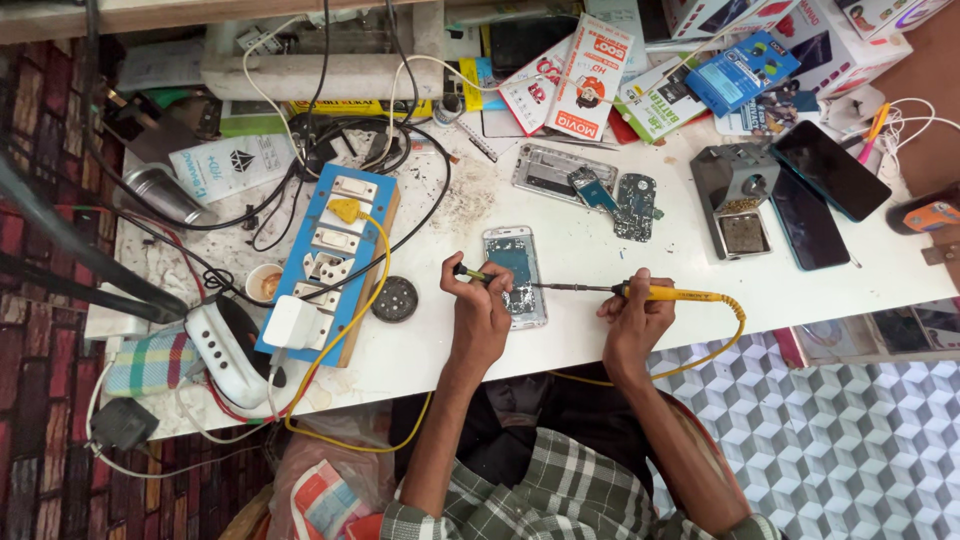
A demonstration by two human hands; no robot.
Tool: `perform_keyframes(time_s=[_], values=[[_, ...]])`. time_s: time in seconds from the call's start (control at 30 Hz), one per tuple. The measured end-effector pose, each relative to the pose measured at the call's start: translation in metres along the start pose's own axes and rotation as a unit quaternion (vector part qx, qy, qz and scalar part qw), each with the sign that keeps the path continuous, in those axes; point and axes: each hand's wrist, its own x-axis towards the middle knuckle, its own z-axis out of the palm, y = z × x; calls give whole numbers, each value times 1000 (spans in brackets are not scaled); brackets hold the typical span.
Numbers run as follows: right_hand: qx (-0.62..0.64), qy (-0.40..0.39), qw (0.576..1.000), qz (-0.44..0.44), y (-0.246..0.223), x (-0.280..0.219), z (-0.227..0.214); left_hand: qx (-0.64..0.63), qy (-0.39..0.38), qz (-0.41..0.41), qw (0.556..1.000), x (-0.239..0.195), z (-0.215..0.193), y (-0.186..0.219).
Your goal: The person uses a soldering iron and solder wire to work on a small circuit board placed on a cluttered workbench. They repeatedly apply heat and solder to specific points on the board while holding it steady with their other hand.
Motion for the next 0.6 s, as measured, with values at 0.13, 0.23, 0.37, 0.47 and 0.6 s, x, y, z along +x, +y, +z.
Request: perform_keyframes(time_s=[0.13,0.23,0.37,0.47,0.6], values=[[-1,0,1000,12,1,0,0,3,0,-15,1000,-1,0,1],[2,1,1000,15,2,0,1,1,4,-12,1000,-1,0,1],[4,-10,1000,5,2,1,2,7,5,-11,1000,0,0,0],[-18,-10,1000,6,2,2,2,6,6,-13,1000,2,0,0],[-32,-24,999,7,2,3,-1,-7,3,-30,1000,0,1,1]])
